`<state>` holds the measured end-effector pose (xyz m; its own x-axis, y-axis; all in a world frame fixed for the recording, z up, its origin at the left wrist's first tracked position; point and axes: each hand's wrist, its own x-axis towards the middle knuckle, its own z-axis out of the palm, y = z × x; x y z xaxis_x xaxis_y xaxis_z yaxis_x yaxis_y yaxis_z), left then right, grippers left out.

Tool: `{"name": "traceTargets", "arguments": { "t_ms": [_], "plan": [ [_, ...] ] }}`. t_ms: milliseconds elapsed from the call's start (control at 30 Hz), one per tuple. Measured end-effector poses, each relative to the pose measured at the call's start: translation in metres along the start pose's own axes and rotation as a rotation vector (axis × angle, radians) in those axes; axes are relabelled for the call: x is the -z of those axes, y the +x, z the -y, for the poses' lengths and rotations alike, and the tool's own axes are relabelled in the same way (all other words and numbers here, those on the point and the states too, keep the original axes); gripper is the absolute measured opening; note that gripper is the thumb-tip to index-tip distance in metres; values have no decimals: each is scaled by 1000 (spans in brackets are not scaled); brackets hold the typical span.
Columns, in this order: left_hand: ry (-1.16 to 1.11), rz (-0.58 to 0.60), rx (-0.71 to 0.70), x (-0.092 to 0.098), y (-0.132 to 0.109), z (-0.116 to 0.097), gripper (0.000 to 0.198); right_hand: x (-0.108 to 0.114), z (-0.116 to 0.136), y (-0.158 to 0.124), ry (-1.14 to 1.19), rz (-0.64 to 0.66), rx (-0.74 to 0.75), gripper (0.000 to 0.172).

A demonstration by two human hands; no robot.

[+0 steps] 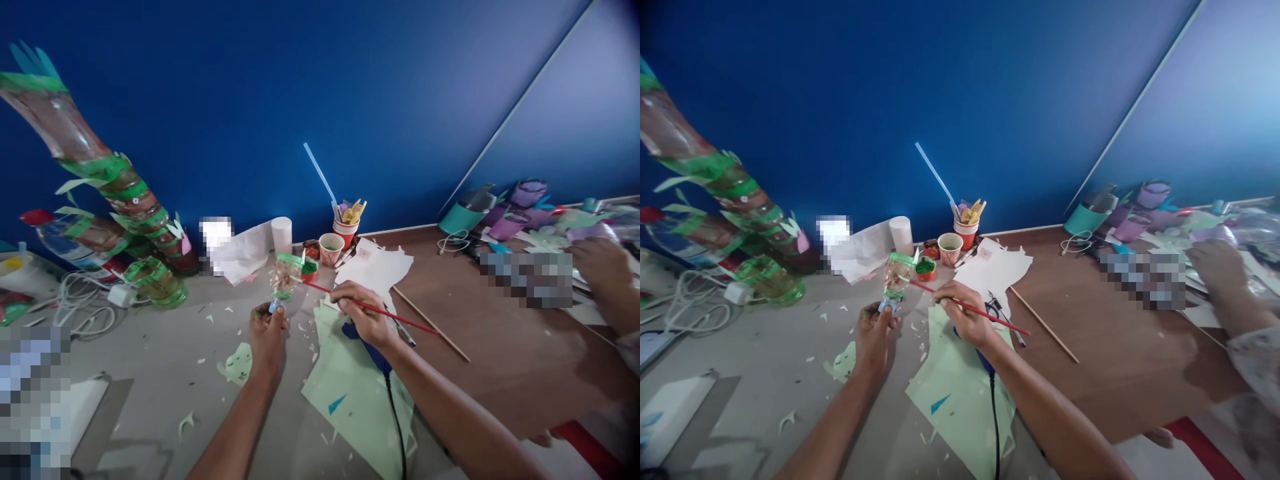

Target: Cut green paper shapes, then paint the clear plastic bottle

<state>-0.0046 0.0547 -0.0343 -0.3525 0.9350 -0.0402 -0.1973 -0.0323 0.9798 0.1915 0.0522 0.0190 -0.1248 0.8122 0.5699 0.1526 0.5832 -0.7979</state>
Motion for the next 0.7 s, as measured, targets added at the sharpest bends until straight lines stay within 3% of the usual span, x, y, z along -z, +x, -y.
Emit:
{"name": "traceTargets", "arguments": {
  "t_ms": [200, 367, 567, 700],
  "plan": [
    [-33, -14, 37, -1, 0, 0, 33, -3, -5, 0, 150, -24, -179, 18],
    [-40, -27, 67, 0, 1, 3, 36, -6, -16, 2, 300, -231, -204, 17],
    [-67, -24, 69, 1, 2, 6, 35, -6, -18, 2, 303, -139, -217, 15],
    [-75, -1, 73, 2, 3, 8, 33, -4, -16, 4, 258, -179, -207, 16]
  ]
}}
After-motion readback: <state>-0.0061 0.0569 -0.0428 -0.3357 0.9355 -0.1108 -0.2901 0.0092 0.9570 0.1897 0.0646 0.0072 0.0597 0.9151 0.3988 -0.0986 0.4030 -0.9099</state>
